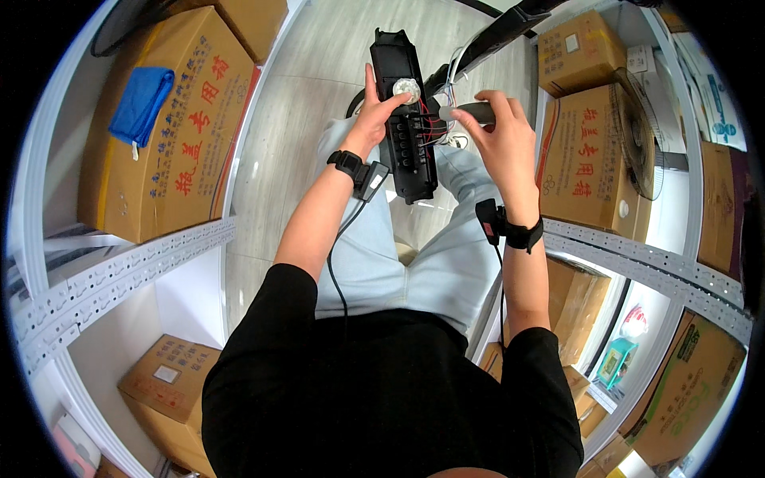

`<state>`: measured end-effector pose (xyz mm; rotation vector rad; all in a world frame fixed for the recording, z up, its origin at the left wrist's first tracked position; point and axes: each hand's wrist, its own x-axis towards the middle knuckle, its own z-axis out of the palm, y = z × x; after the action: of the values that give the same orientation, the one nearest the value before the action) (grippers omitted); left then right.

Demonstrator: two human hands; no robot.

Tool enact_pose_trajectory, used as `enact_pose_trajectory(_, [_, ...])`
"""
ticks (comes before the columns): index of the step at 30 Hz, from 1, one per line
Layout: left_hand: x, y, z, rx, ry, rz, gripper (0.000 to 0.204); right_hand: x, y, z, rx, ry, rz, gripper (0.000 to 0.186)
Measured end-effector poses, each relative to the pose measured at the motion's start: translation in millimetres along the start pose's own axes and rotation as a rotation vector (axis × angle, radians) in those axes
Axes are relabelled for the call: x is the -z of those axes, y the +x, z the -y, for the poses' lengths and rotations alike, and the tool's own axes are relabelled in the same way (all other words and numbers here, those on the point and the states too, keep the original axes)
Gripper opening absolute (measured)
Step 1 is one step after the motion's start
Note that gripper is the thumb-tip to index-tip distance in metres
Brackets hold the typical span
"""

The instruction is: The person uses a screwdriver to remove screws from a black plastic housing attached to a fan stand. They then open the housing to expose internal wiring and components, manipulating the wires and parts with their hands.

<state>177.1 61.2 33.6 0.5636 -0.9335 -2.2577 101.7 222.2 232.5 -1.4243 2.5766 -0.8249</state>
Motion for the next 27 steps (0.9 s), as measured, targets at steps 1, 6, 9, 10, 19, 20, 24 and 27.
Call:
enact_pose_trajectory(1, [1, 0, -2, 0.027, -0.004, 0.014, 0.103, -2, 1, -5, -0.004, -0.045, 0.008, 0.037])
enact_pose_trajectory(6, [1, 1, -4, -0.028, 0.001, 0.062, 0.104, -3, 3, -10, 0.218, 0.08, -0.108, 0.033])
enact_pose_trajectory(9, [2, 2, 1, -0.052, 0.019, 0.085, 0.099, -1, 0, 3, 0.05, 0.064, -0.072, 0.028])
enact_pose_trajectory(10, [4, 4, 1, -0.07, 0.038, 0.096, 0.096, -3, 2, 0, 0.02, 0.001, -0.062, 0.027])
enact_pose_trajectory(19, [6, 3, 3, -0.003, 0.168, 0.173, 0.035, 5, -3, -9, 0.094, 0.109, -0.13, 0.027])
enact_pose_trajectory(20, [6, 2, 4, 0.0, 0.184, 0.186, 0.03, 6, -4, -10, 0.092, 0.109, -0.147, 0.027])
enact_pose_trajectory(24, [9, 5, 8, 0.015, 0.173, 0.147, 0.02, 12, -4, -14, 0.046, 0.131, -0.192, 0.027])
enact_pose_trajectory(27, [11, 7, 9, 0.076, 0.075, 0.179, 0.017, 13, -2, -19, 0.082, 0.13, -0.264, 0.027])
